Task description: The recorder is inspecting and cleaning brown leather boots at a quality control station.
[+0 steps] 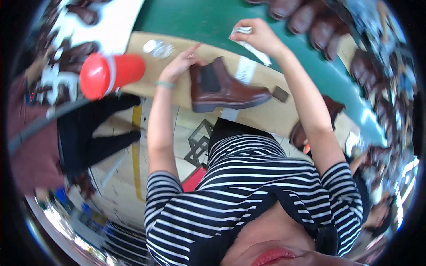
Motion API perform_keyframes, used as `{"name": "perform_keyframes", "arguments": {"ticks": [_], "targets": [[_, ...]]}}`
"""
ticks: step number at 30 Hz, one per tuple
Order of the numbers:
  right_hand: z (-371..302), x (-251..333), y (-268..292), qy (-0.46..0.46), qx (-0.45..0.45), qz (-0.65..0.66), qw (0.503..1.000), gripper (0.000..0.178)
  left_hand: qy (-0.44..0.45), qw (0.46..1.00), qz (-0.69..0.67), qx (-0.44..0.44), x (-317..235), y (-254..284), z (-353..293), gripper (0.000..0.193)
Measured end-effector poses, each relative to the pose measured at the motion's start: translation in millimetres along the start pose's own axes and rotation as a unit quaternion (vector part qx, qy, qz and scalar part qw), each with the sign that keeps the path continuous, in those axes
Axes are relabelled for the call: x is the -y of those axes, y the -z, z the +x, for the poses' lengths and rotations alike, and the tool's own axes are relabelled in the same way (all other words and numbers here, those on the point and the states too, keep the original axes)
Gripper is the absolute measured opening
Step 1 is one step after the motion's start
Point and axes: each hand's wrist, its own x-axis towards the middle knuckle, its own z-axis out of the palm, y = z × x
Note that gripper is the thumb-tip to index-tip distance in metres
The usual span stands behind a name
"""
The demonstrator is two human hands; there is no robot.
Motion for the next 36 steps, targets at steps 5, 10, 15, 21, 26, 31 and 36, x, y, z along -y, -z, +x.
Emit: {"name": "perform_keyframes", "arguments": {"ticks": [5,10,15,21,26,31,36], "targets": [[-182.0,2.0,129.8,-0.072,-0.221,0.209,0.950,0.026,-0.136,0.940,0.219,-0.225,-18.8,-54.0,-39.7,0.042],[-379.8,-32.5,147.5,-0.202,-0.432,0.275,0.835,0.038,-0.140,0.948,0.248,-0.140,-47.1,-125.7,-79.4,0.031],[-401.3,-48.5,73.4,-0.263,-0.297,0.278,0.875,0.025,-0.068,0.946,0.299,-0.108,-64.7,-175.3,-59.2,0.059],[-384.4,-116.1,47.3,-0.284,-0.229,-0.020,0.931,0.017,-0.076,0.761,0.644,0.008,-74.3,-233.3,-39.3,0.106],[-371.1,-62.5,60.5,-0.240,-0.263,0.141,0.924,0.008,-0.137,0.762,0.632,0.017,-22.9,-224.8,-15.0,0.082],[-322.5,-27.3,64.3,-0.186,-0.191,0.226,0.937,0.008,-0.232,0.715,0.652,0.101,-22.7,-199.8,-59.6,0.055],[-251.6,-15.3,38.5,-0.127,-0.111,0.073,0.983,0.020,-0.271,0.638,0.694,0.194,-25.1,-147.4,-93.0,0.044]]}}
